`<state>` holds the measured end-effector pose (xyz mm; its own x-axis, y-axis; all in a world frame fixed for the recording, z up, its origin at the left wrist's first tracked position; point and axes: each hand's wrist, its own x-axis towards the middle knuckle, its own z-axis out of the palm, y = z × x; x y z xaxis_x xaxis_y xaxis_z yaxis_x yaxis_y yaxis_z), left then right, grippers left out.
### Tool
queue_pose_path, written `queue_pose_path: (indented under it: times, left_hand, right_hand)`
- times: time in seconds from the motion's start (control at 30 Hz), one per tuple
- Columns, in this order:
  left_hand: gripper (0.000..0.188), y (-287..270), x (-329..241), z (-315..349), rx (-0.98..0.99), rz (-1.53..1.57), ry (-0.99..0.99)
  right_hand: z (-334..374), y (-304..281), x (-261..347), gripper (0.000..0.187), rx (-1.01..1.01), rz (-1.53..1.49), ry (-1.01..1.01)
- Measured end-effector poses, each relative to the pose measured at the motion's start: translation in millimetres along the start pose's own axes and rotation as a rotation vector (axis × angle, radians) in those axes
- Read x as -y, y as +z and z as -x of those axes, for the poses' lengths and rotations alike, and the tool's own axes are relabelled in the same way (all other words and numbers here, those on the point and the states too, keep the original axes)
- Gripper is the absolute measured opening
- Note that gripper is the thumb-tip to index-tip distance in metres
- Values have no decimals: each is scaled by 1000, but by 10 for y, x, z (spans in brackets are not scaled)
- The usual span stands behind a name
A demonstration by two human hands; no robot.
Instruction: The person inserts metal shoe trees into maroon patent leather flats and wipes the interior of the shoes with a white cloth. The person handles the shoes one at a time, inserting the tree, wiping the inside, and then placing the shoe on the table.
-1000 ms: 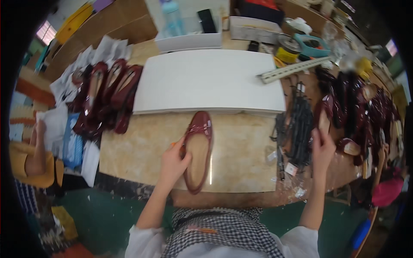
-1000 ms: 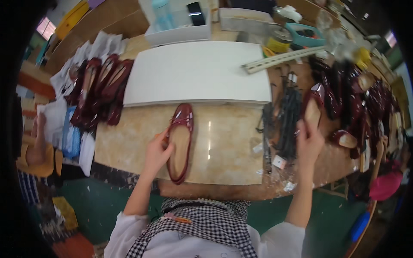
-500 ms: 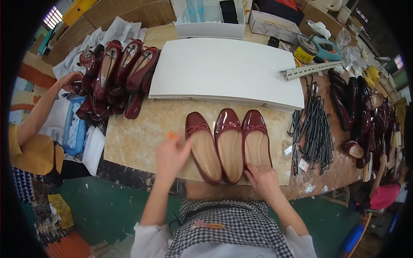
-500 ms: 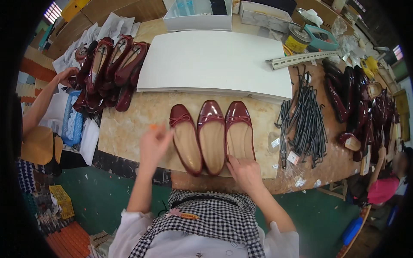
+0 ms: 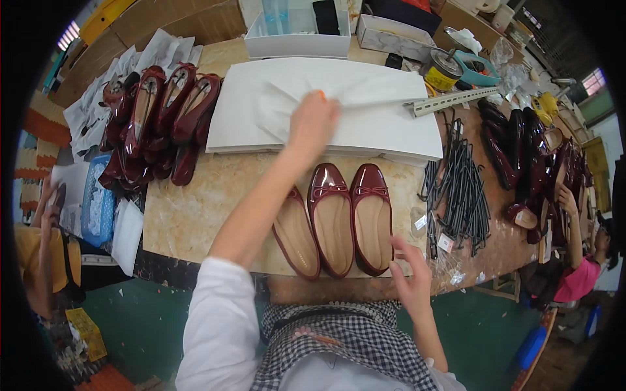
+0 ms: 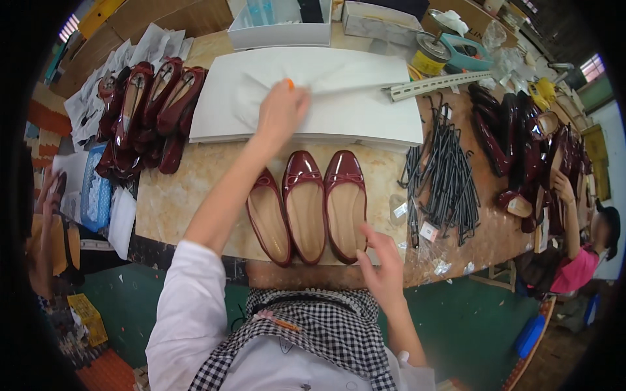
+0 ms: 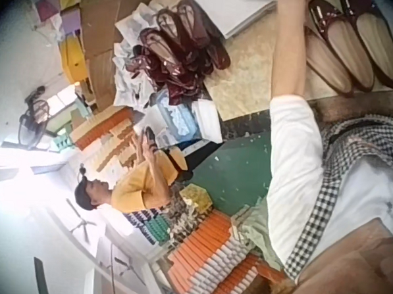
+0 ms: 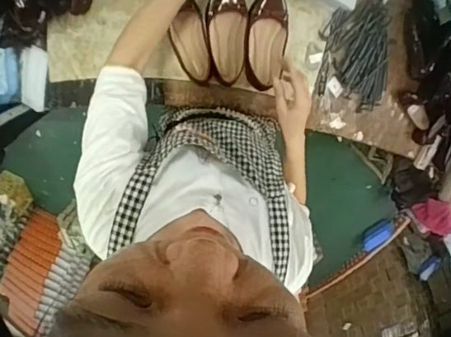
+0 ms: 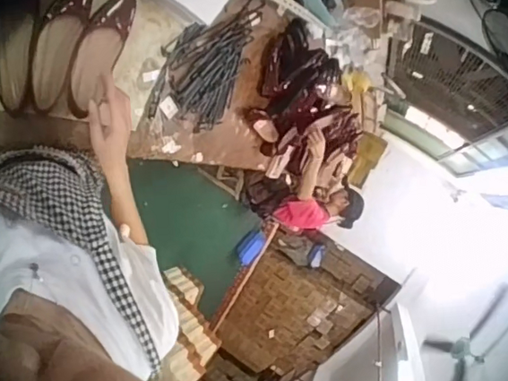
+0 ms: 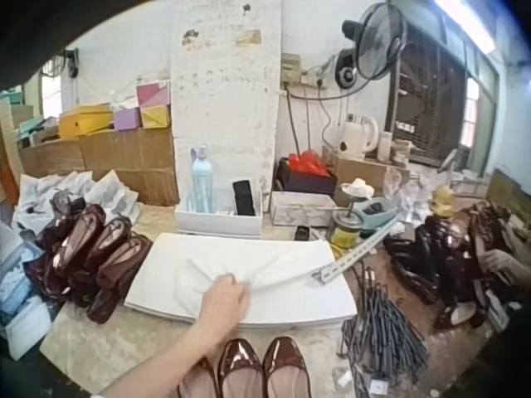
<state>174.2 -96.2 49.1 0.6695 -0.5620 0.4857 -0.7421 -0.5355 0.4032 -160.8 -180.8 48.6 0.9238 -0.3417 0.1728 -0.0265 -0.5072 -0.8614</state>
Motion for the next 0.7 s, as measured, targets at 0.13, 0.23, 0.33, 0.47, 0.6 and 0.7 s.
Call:
queue_pose_path:
  times: [0.13,0.23,0.33,0.47,0.6,0.7]
  left_hand:
    - [13,-652,-1226,1342,422,582,530]
    - [12,-903,-1367,1518,293,840,491]
    - [11,-655,-1120,1583,144,761,230]
    - [31,-629,-991,1606,63,537,-193]
    - [45,-365,-1127,1614,205,1052,-474]
    - [35,-309,-1189,1531,568,1018,-503]
  right_hand:
    - [-134,58,2,73,-175,-1071,439]
    - [-58,117,105,53,3,-1140,555]
    - [-44,252,81,45,186,-1328,784]
    - [-383,23,39,57,16,-57,87]
    - [-360,258,281,60,107,-60,145]
    - [-586,-19,-431,50,-33,-245,282]
